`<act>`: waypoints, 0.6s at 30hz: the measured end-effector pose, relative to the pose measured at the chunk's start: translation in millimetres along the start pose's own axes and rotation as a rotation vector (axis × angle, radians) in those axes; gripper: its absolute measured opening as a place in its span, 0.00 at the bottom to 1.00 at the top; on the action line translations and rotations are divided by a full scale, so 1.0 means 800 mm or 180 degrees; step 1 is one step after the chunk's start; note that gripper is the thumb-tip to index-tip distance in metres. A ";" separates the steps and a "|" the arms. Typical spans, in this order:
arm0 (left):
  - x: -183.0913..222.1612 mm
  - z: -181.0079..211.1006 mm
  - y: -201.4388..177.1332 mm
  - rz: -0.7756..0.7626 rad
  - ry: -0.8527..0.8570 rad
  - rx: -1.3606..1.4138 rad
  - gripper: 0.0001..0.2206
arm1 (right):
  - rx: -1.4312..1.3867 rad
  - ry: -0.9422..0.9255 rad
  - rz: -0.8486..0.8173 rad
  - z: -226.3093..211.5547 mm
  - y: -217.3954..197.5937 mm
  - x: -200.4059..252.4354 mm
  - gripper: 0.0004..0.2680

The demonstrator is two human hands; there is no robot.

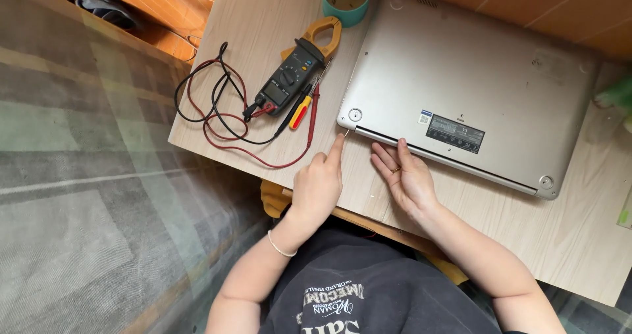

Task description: The recorder uses a screwdriver to remove screws from the bottom cover of a laptop and then removes the cover to reveal internal components.

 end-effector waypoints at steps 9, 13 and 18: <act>0.026 -0.003 0.006 0.0065 0.0233 0.0161 0.29 | -0.0192 -0.0007 -0.0071 -0.003 -0.003 0.000 0.19; 0.033 -0.006 -0.067 -0.0572 -0.0089 0.0250 0.20 | -0.0423 0.0149 -0.0046 -0.019 -0.008 0.029 0.17; 0.007 -0.020 -0.096 0.0414 -0.0491 0.1942 0.13 | 0.0930 -0.0257 -0.1016 -0.082 -0.036 0.106 0.15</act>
Point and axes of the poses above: each hand's wrist, its own x-axis away from the middle knuckle, its own y-axis out of the palm, z = x × y, the point moved 5 cm from there along -x, towards the middle knuckle, and after that the axes turned 6 degrees about -z, right-handed, at the moved point
